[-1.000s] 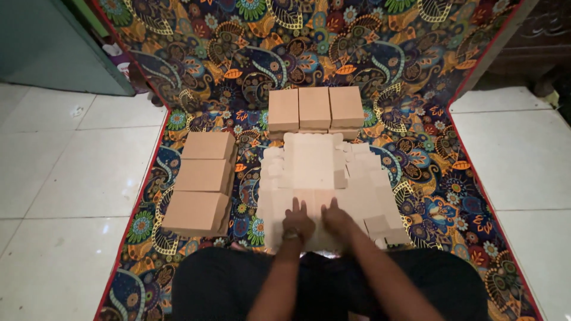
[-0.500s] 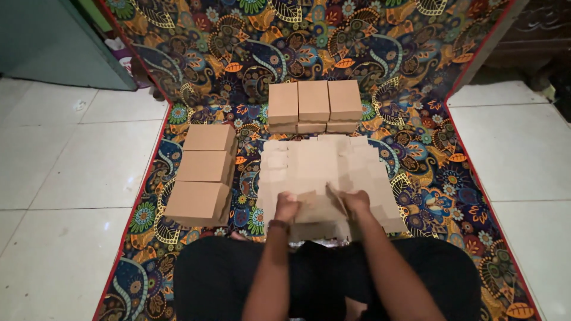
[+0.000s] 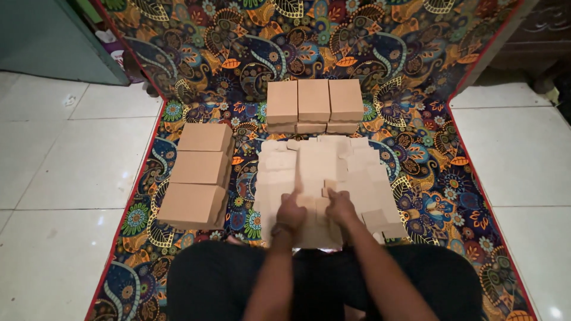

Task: The person folds flat cardboard sheets into rectangular boxes by hand, tucking in the flaps, then stacks the completed boxes on the floor. The person also unfolds some boxes from the stack.

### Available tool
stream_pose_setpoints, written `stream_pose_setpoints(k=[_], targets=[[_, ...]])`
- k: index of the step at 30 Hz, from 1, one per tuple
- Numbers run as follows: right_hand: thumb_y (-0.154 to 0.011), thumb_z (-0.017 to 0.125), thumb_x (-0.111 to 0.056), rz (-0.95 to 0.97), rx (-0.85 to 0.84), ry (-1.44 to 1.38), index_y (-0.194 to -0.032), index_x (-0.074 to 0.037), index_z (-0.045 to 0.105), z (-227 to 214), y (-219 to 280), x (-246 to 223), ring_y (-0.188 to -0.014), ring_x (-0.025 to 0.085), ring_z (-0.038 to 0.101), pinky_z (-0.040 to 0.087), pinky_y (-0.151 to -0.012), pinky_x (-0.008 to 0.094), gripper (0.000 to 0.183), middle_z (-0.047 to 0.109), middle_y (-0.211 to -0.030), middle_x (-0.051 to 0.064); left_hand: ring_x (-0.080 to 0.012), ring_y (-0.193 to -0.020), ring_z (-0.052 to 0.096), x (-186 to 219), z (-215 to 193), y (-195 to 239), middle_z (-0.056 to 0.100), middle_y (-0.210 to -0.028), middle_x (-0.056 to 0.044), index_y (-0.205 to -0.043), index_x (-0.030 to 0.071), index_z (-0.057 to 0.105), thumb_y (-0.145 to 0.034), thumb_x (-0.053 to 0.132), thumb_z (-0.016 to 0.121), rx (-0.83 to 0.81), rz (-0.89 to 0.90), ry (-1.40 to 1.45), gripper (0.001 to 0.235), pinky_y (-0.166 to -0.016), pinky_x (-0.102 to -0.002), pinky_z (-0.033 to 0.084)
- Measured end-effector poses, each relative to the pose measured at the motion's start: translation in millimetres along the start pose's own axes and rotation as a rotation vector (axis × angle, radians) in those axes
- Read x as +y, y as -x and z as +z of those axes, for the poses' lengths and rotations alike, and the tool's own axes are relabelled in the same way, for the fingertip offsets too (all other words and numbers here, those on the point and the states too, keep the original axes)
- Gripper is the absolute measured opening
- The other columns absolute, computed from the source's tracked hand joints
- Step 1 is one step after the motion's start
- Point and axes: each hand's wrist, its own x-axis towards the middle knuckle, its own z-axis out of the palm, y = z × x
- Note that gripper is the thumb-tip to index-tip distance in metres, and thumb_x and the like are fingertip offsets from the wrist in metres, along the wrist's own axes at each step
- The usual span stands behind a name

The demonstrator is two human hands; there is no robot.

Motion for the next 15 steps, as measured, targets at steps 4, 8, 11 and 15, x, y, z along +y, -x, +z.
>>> stream_pose_setpoints(k=[4, 8, 11, 15], targets=[[-0.092, 0.055, -0.024, -0.02, -0.055, 0.103, -0.15, -0.02, 0.054, 5, 5, -10, -0.126, 0.053, 0.056, 0.05, -0.107, 0.057, 0.058, 0.035, -0.149, 0.022, -0.0247, -0.105, 0.072, -7, 22, -6, 0.04, -0.135, 0.002, -0.148, 0.038, 0.049, -0.089, 0.035, 0.055, 0.095, 0.06, -0.395, 0.06, -0.094, -0.039, 0.059], [-0.096, 0.051, -0.013, -0.123, -0.023, 0.337, -0.136, -0.003, 0.059, 52, -48, 32, -0.106, 0.056, 0.067, 0.06, -0.089, 0.058, 0.043, 0.041, -0.137, 0.032, -0.0344, -0.107, 0.072, -6, 29, -10, 0.042, -0.14, -0.006, -0.151, 0.025, 0.048, -0.091, 0.03, 0.048, 0.101, 0.133, -0.504, 0.06, -0.091, -0.045, 0.06], [-0.095, 0.05, -0.014, -0.136, -0.021, 0.283, -0.127, -0.002, 0.064, 16, -20, -7, -0.103, 0.058, 0.067, 0.06, -0.085, 0.059, 0.038, 0.043, -0.135, 0.034, -0.036, -0.104, 0.071, -4, 22, -19, 0.041, -0.139, -0.007, -0.148, 0.025, 0.051, -0.092, 0.039, 0.049, 0.055, 0.157, -0.55, 0.058, -0.091, -0.047, 0.059], [-0.094, 0.052, -0.029, -0.044, -0.07, 0.193, -0.137, -0.016, 0.065, 0, -8, -1, -0.111, 0.055, 0.065, 0.058, -0.091, 0.058, 0.047, 0.038, -0.14, 0.022, -0.0356, -0.127, 0.064, -88, 53, -96, 0.04, -0.159, -0.005, -0.136, 0.022, 0.067, -0.101, 0.028, 0.039, -0.133, 0.417, -0.753, 0.046, -0.106, -0.045, 0.053]])
